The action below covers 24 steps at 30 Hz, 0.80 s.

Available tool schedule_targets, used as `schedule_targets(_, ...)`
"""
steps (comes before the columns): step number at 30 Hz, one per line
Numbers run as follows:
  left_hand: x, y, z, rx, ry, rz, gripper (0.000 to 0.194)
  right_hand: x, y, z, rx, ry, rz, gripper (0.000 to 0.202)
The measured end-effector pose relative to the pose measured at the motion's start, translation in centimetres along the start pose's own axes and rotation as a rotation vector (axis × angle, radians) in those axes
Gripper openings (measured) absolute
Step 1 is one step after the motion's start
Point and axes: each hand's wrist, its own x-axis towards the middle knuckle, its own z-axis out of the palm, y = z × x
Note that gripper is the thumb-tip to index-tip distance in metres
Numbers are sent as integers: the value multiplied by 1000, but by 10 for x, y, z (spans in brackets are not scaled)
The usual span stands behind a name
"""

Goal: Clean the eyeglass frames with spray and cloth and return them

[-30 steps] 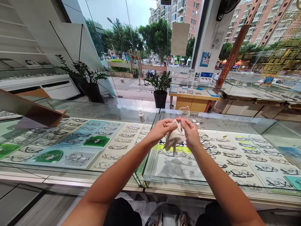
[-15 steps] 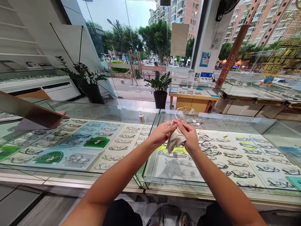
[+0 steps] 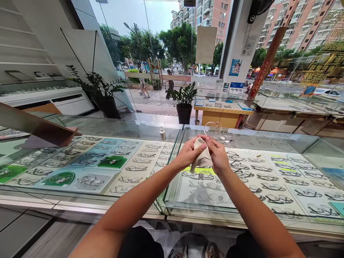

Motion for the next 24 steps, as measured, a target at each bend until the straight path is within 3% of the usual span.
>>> schedule_targets(6, 0, 2, 0, 196, 82, 201, 53, 0, -6, 0, 18, -99, 6, 38)
schedule_targets(9, -2, 9, -4, 431, 55, 296, 52, 2, -6, -4, 52, -67, 22, 37)
schedule_targets(12, -4, 14, -9, 603, 0, 302, 48, 5, -5, -8, 111, -17, 68, 35)
schedule_targets(16, -4, 11, -10, 566, 1, 276, 45, 7, 0, -10, 129, 13, 66, 33)
schedule_targets(24, -6, 10, 0, 386, 140, 290, 51, 6, 2, -11, 5, -114, -4, 30)
